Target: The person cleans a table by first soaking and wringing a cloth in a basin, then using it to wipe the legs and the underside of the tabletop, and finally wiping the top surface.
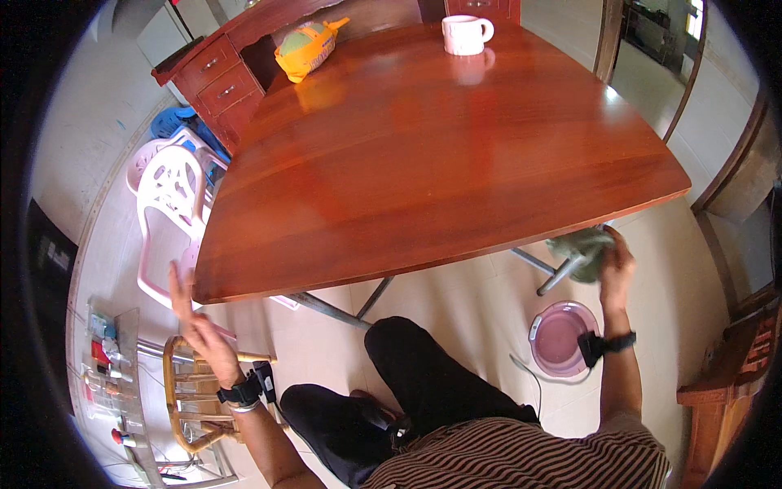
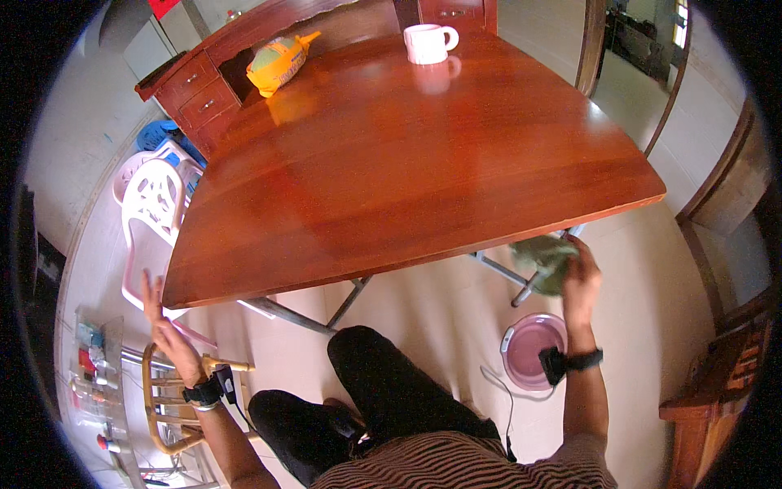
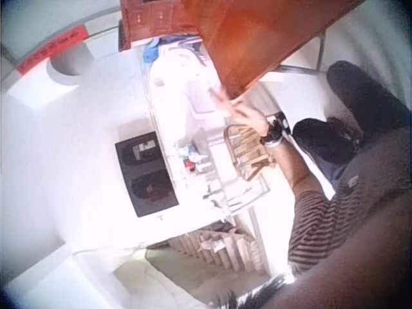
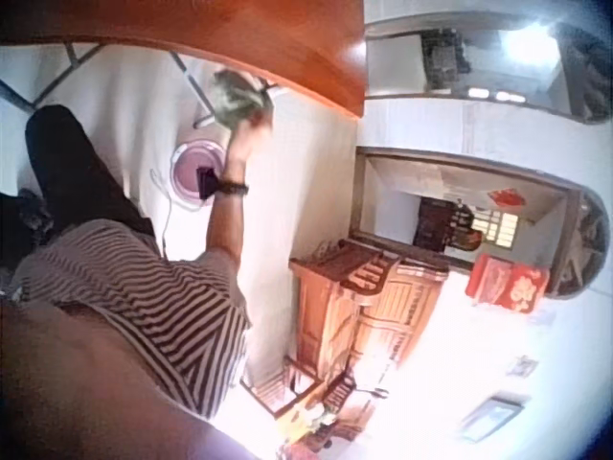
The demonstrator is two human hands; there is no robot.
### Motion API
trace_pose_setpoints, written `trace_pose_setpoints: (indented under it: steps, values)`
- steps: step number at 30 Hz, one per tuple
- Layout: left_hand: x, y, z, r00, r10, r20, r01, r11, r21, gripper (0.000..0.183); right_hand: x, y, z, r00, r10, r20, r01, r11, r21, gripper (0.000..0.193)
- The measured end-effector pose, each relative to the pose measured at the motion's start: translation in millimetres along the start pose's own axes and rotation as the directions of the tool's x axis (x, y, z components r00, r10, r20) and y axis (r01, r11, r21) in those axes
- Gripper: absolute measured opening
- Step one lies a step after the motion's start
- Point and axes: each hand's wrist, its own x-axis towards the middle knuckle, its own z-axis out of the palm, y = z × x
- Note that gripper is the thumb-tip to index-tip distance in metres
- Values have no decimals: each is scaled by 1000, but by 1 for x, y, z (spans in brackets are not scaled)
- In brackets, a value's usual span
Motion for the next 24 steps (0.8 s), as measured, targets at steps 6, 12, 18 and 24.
trace_pose_setpoints:
  steps: [6, 12, 18, 24]
  values:
    - [19, -80, -14, 650, -648, 398, 689, 280, -669, 55, 10, -87, -54, 960, 280, 1, -201, 689, 697, 36]
    - [13, -94, -4, 652, -582, 486, 638, 75, -766, 47, 11, -160, -39, 929, 268, 255, -368, 603, 708, 42]
    - [13, -71, -1, 710, -502, 494, 581, 21, -814, 45, -12, -197, -13, 811, 385, 440, -584, 574, 574, 30]
    - [0, -52, -3, 704, -544, 456, 552, 16, -834, 49, -7, -213, 29, 868, 288, 404, -494, 574, 653, 20]
